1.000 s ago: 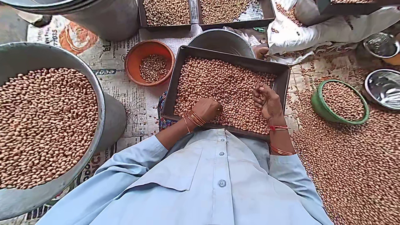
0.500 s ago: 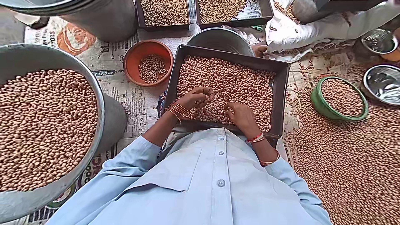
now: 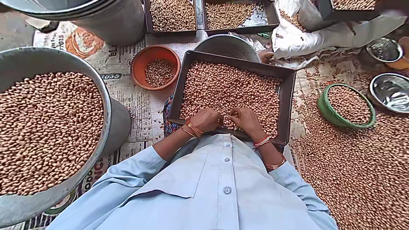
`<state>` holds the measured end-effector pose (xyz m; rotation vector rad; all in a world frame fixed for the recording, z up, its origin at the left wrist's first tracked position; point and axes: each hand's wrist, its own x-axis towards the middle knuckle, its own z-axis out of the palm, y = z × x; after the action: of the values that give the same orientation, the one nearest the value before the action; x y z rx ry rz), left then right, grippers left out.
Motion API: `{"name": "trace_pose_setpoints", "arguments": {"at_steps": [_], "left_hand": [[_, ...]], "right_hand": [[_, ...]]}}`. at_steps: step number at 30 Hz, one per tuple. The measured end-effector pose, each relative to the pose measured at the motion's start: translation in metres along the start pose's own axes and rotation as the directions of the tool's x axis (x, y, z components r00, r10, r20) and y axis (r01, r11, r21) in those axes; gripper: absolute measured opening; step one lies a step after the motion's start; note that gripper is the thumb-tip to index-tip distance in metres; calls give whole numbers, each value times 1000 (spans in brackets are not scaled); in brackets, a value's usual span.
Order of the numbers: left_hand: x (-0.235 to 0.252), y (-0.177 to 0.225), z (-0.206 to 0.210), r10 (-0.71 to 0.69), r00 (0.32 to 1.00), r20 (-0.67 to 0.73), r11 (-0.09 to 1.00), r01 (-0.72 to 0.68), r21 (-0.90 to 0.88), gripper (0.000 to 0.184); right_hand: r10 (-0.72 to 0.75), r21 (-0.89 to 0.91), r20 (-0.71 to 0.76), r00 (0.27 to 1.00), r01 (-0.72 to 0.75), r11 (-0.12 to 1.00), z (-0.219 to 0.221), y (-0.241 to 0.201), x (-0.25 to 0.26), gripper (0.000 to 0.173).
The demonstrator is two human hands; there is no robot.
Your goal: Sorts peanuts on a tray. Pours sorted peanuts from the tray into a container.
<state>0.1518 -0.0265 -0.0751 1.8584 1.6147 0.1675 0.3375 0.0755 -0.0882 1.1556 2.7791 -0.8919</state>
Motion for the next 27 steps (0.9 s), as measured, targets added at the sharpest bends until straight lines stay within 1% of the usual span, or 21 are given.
{"name": "trace_pose_setpoints", "arguments": {"at_steps": [2,3,4,6,7,8,9,11,12,13,15,16,18,19,21,22,23,24,25,26,27], "left_hand": [[2,-8,3,44,993,-113,972,-69,-225,10],[4,-13,5,25,988,-154,896,-90,-435,8],[5,-14,4,-13,987,-161,753,-96,-650,2],[6,-7,4,-93,989,-115,403,-68,-912,12],[8,0,6,-135,988,-73,274,-34,-961,18],[8,10,5,-193,981,-10,196,29,-980,24],[7,22,0,-247,965,84,154,124,-980,29],[9,37,-4,-251,940,229,172,277,-945,25],[11,40,-6,-231,938,258,167,300,-939,23],[15,41,-5,-235,931,279,115,312,-943,28],[24,37,-6,-229,912,341,-12,347,-938,37],[25,33,-10,-223,905,363,-22,368,-930,38],[21,18,-23,-203,922,329,34,343,-939,38],[17,7,-34,-202,940,275,107,300,-948,36],[4,-20,-66,-332,940,83,304,189,-934,38],[-2,-37,-82,-439,896,-62,431,149,-890,39],[-8,-57,-97,-531,817,-227,585,159,-796,40],[-15,-75,-112,-584,725,-367,718,250,-649,39],[-24,-87,-129,-608,670,-425,773,378,-509,39],[-31,-95,-140,-603,654,-458,797,469,-380,38],[-36,-103,-145,-563,669,-485,824,505,-259,35]], "right_hand": [[13,7,25,1000,-14,1000,-6,-5,0,18],[10,21,15,1000,-10,1000,-13,-10,-4,18],[-15,36,-19,1000,16,999,-21,-18,-10,17],[-100,32,-117,988,104,994,-35,-36,-22,16],[-149,4,-155,977,151,988,-40,-45,-28,17],[-195,-28,-177,965,193,981,-45,-54,-33,17],[-234,-58,-181,955,227,972,-47,-61,-36,18],[-253,-80,-128,959,245,966,-47,-73,-43,19],[-241,-92,-90,966,233,968,-46,-78,-46,20],[-244,-100,-87,966,235,967,-43,-78,-47,18],[-271,-92,-152,950,260,961,-39,-74,-47,13],[-283,-83,-188,941,271,959,-40,-69,-48,13],[-284,-87,-240,928,271,959,-47,-59,-50,13],[-266,-88,-254,930,252,964,-52,-52,-52,14],[-201,-88,-263,944,184,979,-62,-34,-56,17],[-152,-85,-260,954,134,987,-66,-23,-58,17],[-100,-86,-263,960,79,993,-69,-13,-61,18],[-35,-83,-261,965,14,996,-73,-4,-65,19],[32,-77,-260,965,-54,996,-78,3,-69,19],[92,-70,-265,960,-114,991,-82,11,-73,21],[143,-60,-282,949,-166,984,-87,17,-78,21]]}}
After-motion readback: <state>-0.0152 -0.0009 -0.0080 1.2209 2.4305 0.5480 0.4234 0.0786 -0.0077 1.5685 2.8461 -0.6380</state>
